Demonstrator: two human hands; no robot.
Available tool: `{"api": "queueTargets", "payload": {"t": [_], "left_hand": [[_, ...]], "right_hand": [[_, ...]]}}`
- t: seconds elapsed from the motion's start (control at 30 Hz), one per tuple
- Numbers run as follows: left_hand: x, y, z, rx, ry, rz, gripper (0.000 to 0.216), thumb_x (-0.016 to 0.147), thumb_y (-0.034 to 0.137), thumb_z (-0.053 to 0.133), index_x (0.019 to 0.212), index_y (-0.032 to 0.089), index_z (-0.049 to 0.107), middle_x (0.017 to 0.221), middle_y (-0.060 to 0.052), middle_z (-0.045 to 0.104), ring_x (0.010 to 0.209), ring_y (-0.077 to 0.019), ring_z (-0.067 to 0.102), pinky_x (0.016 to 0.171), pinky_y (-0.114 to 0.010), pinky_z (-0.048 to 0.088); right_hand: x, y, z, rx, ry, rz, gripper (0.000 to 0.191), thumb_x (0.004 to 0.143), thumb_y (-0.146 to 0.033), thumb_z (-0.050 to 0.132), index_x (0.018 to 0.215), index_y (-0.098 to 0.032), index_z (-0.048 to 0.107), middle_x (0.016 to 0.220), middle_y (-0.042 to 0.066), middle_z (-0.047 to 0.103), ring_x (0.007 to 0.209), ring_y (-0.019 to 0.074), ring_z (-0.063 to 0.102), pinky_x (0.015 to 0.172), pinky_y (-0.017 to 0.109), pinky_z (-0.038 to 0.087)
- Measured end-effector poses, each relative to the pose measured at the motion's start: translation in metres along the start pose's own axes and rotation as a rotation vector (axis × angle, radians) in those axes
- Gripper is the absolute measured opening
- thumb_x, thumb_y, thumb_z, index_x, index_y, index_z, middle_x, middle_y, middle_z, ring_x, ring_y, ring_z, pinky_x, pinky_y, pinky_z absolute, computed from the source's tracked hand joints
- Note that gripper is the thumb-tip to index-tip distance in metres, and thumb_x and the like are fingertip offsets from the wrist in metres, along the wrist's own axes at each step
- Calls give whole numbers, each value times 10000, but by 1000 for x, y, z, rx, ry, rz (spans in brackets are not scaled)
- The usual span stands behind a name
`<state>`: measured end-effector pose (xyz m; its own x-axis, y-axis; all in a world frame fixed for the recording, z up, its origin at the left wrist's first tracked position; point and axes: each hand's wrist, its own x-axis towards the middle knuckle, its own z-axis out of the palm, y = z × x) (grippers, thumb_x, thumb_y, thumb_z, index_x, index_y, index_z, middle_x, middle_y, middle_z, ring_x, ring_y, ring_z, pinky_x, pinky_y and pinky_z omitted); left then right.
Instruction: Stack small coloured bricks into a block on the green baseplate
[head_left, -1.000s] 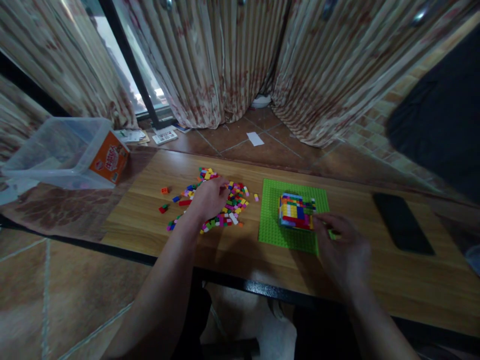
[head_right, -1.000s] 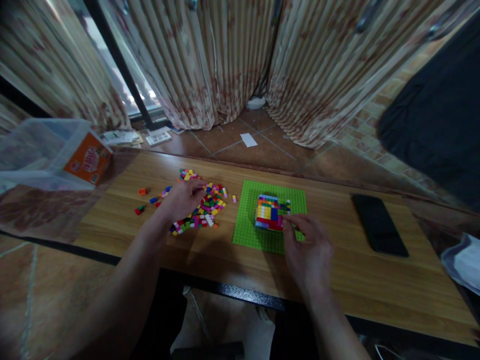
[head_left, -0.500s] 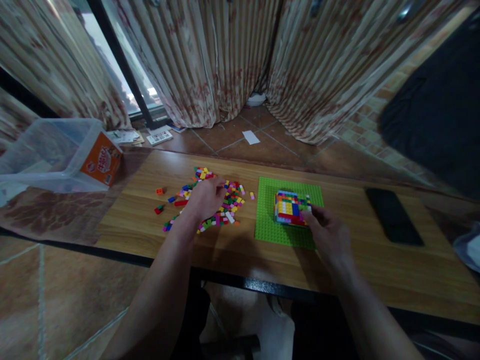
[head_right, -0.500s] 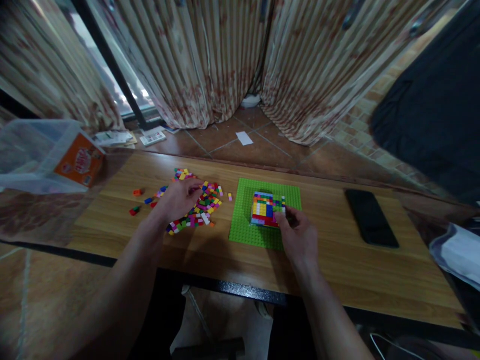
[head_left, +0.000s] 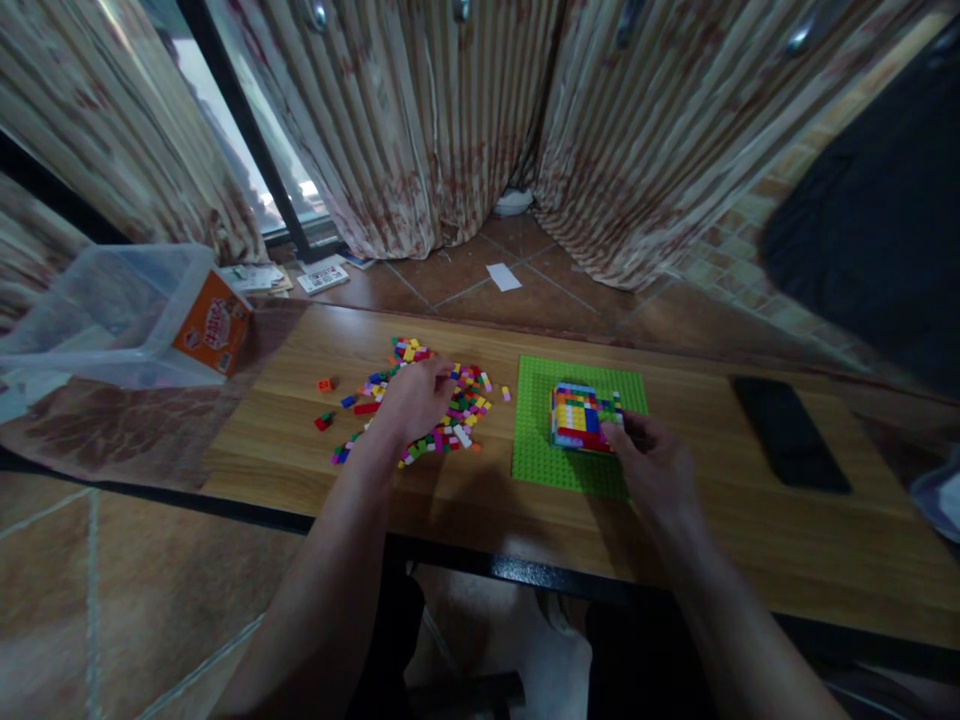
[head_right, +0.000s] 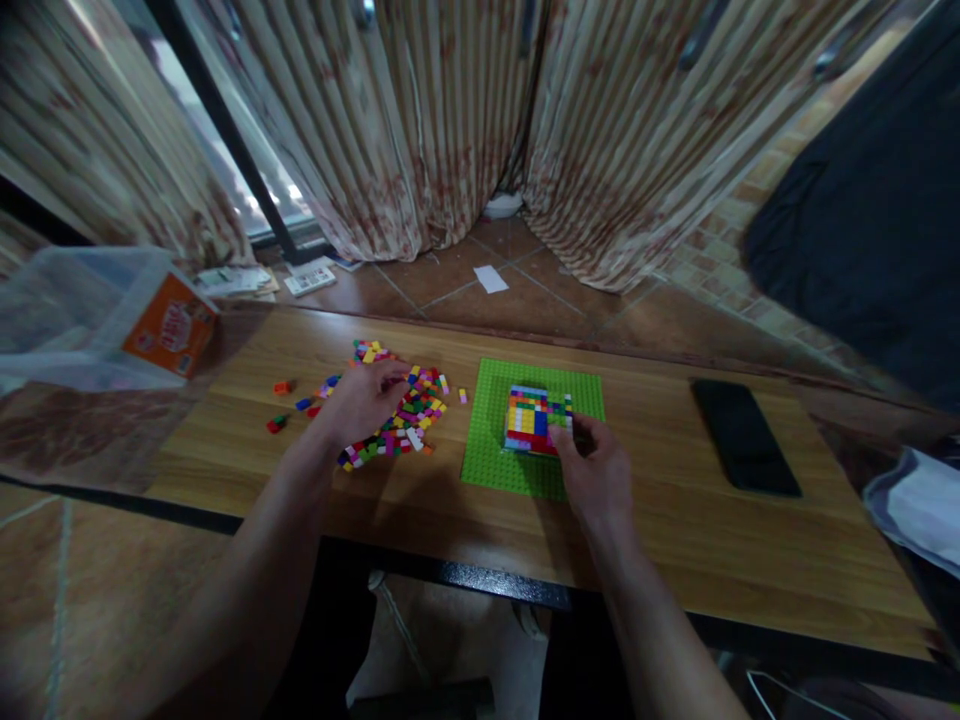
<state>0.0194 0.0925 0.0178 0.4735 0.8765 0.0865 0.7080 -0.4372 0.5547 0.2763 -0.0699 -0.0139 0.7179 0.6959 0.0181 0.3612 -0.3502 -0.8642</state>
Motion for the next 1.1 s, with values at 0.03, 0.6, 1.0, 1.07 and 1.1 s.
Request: {"api": "queueTargets", "payload": {"t": [0.03, 0.6, 1.0, 1.07, 1.1], "left_hand": [[0, 0, 0, 0, 1, -2, 252, 886, 162, 536, 1031, 157, 742, 973, -93, 780, 874, -220, 712, 816, -312, 544], [0, -5, -5, 9, 45, -16, 276, 909, 192, 542, 1106, 168, 734, 1023, -84, 790, 917, -215, 733, 848, -314, 564], [1, -23, -5, -105, 28, 47, 220, 842, 103, 592, 941, 169, 777, 940, -62, 804, 848, -183, 737, 802, -265, 569], [-1, -25, -9, -99, 1, 68, 206, 843, 101, 593, 880, 169, 785, 894, -54, 803, 818, -175, 732, 766, -246, 561], [-2, -25, -11, -101, -15, 83, 206, 843, 101, 594, 860, 168, 788, 879, -51, 803, 808, -170, 728, 753, -237, 555]], "right_hand": [[0, 0, 0, -3, -4, -5, 557, 759, -554, 692, 1096, -115, 755, 1018, 163, 794, 863, 282, 747, 780, 418, 578], [6, 3, -5, 67, -32, 71, 516, 794, -609, 619, 986, -158, 778, 907, 99, 796, 837, 258, 722, 758, 378, 526], [5, -10, -10, 30, 70, 189, 450, 793, -526, 618, 963, -146, 788, 799, 78, 761, 738, 230, 670, 657, 333, 475], [5, -15, -11, -26, 96, 225, 476, 785, -506, 624, 1022, -129, 795, 849, 99, 771, 776, 244, 674, 678, 344, 479], [5, -16, -12, -44, 115, 243, 484, 779, -496, 626, 1033, -121, 797, 865, 108, 773, 789, 252, 675, 685, 350, 479]]}}
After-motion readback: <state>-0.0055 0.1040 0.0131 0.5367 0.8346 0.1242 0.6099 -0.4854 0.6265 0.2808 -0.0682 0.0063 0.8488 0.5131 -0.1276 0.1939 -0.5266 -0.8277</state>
